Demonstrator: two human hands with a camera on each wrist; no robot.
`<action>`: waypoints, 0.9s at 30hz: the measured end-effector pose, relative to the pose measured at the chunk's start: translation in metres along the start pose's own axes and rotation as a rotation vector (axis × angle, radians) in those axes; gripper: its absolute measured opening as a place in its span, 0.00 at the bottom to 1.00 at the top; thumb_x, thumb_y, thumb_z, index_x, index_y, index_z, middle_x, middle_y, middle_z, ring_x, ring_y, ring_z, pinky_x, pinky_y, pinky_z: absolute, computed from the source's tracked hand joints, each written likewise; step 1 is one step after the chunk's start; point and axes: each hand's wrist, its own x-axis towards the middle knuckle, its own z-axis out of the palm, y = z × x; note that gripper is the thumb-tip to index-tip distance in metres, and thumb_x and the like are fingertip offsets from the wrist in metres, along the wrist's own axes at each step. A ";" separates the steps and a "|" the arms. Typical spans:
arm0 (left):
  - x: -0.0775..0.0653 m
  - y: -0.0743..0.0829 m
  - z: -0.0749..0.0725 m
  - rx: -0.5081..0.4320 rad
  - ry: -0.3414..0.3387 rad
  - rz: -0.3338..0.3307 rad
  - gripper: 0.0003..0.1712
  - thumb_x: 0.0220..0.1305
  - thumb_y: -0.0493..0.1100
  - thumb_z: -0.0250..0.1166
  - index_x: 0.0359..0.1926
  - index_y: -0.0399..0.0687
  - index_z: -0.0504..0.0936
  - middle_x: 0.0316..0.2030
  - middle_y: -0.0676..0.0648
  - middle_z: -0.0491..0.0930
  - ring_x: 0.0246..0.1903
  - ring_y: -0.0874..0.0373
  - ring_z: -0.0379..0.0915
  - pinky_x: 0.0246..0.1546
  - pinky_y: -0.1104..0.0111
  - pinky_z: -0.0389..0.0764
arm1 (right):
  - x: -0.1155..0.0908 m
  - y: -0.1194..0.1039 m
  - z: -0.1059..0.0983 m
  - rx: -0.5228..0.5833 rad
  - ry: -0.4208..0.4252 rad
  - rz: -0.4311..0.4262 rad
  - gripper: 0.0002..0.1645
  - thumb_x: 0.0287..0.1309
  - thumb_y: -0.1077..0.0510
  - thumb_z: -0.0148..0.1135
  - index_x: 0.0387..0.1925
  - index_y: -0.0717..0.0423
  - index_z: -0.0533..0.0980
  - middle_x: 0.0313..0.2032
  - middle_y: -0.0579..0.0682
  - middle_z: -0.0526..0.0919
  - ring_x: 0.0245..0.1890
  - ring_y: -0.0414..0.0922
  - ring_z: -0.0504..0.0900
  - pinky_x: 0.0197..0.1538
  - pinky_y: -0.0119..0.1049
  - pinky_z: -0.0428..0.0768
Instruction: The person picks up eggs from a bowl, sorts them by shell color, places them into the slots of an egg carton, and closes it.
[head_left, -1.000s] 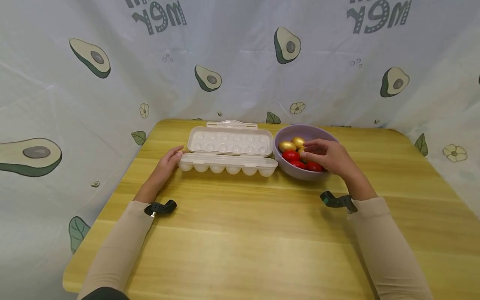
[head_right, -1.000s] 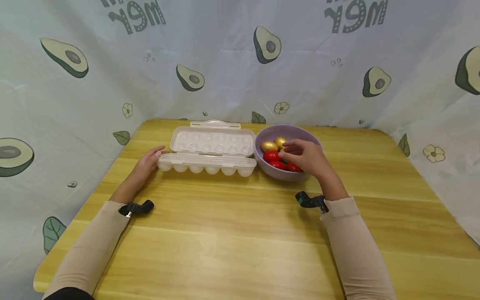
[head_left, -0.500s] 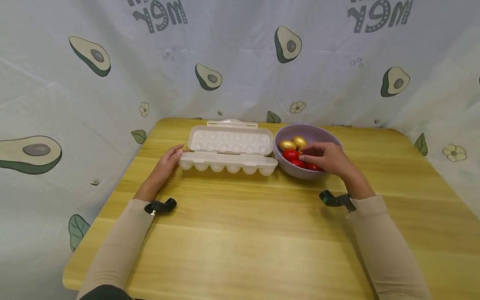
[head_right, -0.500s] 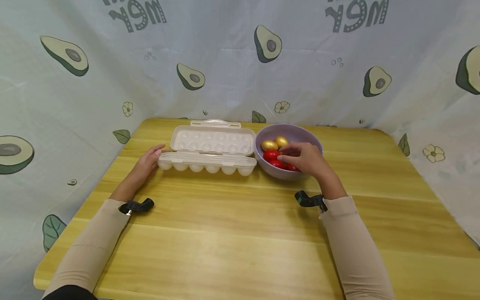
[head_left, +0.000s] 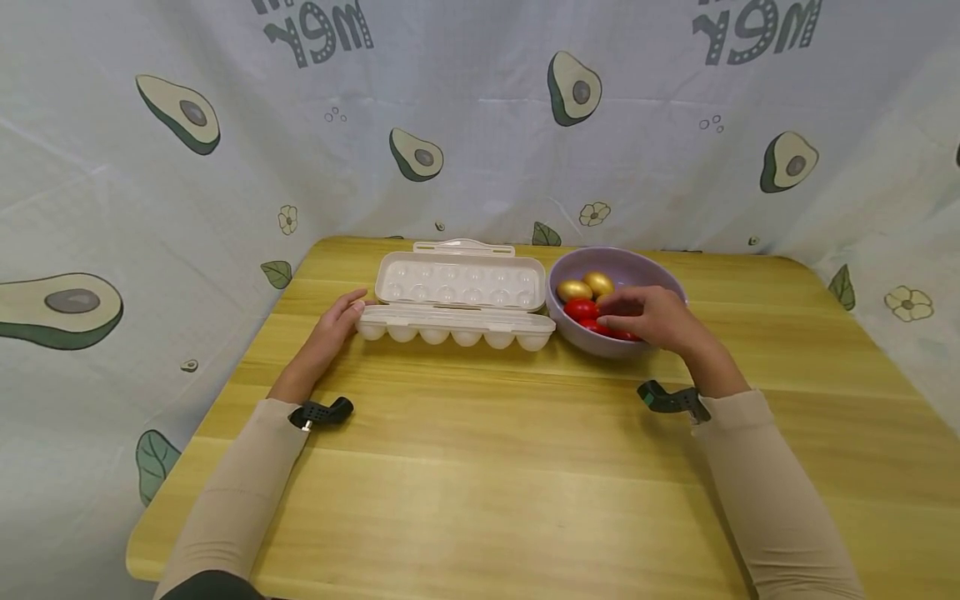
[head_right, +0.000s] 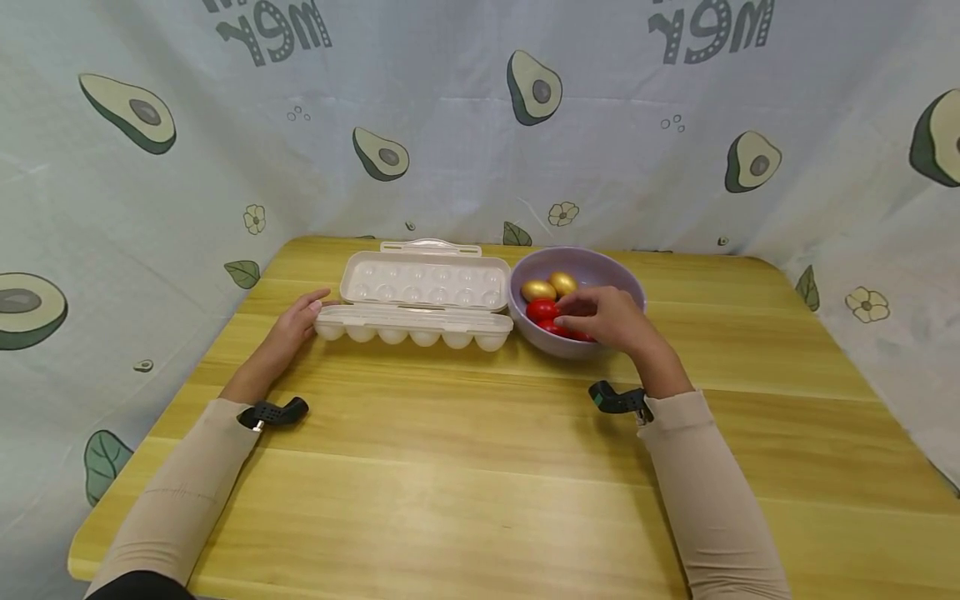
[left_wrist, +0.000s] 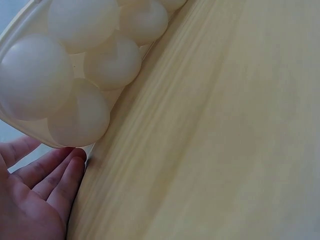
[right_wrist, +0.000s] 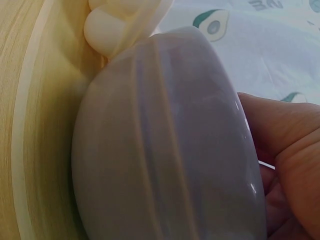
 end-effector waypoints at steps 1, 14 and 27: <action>-0.002 0.003 0.001 0.000 -0.003 0.004 0.33 0.68 0.52 0.44 0.66 0.37 0.52 0.60 0.35 0.62 0.57 0.51 0.59 0.60 0.60 0.57 | 0.000 0.000 0.000 -0.002 -0.002 -0.005 0.18 0.51 0.48 0.63 0.41 0.52 0.79 0.40 0.47 0.81 0.41 0.44 0.75 0.42 0.35 0.75; 0.004 -0.010 -0.001 -0.004 0.001 0.026 0.32 0.68 0.51 0.44 0.66 0.39 0.53 0.60 0.34 0.62 0.56 0.55 0.61 0.53 0.73 0.64 | 0.002 -0.002 0.004 -0.070 0.018 -0.091 0.13 0.48 0.50 0.66 0.36 0.49 0.81 0.37 0.43 0.81 0.36 0.42 0.72 0.38 0.34 0.72; 0.000 -0.004 0.001 -0.027 -0.014 0.039 0.31 0.68 0.47 0.45 0.66 0.37 0.52 0.60 0.33 0.60 0.58 0.49 0.59 0.57 0.67 0.61 | 0.003 -0.001 0.006 -0.174 -0.024 -0.068 0.14 0.49 0.51 0.65 0.39 0.51 0.81 0.38 0.47 0.81 0.40 0.45 0.73 0.44 0.43 0.70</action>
